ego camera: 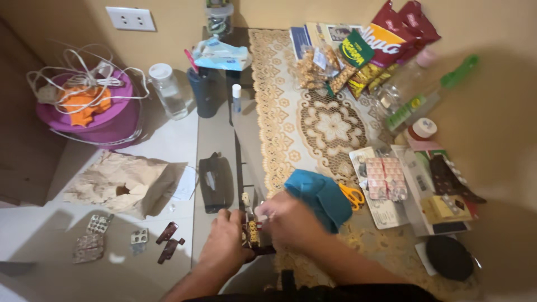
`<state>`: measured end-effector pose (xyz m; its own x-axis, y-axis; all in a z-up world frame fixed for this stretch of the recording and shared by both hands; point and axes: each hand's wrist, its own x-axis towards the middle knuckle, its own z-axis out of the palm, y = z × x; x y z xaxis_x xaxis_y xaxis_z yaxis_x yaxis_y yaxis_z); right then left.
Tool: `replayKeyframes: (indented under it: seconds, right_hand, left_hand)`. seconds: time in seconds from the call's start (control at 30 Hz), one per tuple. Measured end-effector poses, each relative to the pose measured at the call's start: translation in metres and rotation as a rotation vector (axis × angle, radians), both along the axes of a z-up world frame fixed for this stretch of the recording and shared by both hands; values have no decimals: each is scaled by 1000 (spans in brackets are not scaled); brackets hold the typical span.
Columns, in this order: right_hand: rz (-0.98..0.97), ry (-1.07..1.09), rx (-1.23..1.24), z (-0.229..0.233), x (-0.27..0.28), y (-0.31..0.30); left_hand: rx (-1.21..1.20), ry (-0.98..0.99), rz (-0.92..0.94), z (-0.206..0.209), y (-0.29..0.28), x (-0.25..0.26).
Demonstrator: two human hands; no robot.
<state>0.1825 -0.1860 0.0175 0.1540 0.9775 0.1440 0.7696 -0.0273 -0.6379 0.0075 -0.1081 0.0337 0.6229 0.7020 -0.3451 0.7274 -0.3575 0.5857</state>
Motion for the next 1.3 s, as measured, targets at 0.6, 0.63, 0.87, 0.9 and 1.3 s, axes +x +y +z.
replayKeyframes:
  seconds: [0.6, 0.63, 0.87, 0.9, 1.3]
  right_hand:
    - [-168, 245, -33, -32, -9, 1]
    - [-257, 291, -121, -31, 3, 4]
    - [-434, 981, 70, -30, 181, 51]
    - [-574, 993, 89, -33, 208, 70]
    - [-667, 997, 4, -108, 399, 225]
  left_hand:
    - [86, -119, -38, -46, 31, 8]
    - [52, -132, -22, -49, 33, 8]
    - [27, -282, 44, -52, 45, 11]
    - [35, -300, 55, -49, 45, 12]
    - [-355, -498, 240, -50, 63, 45]
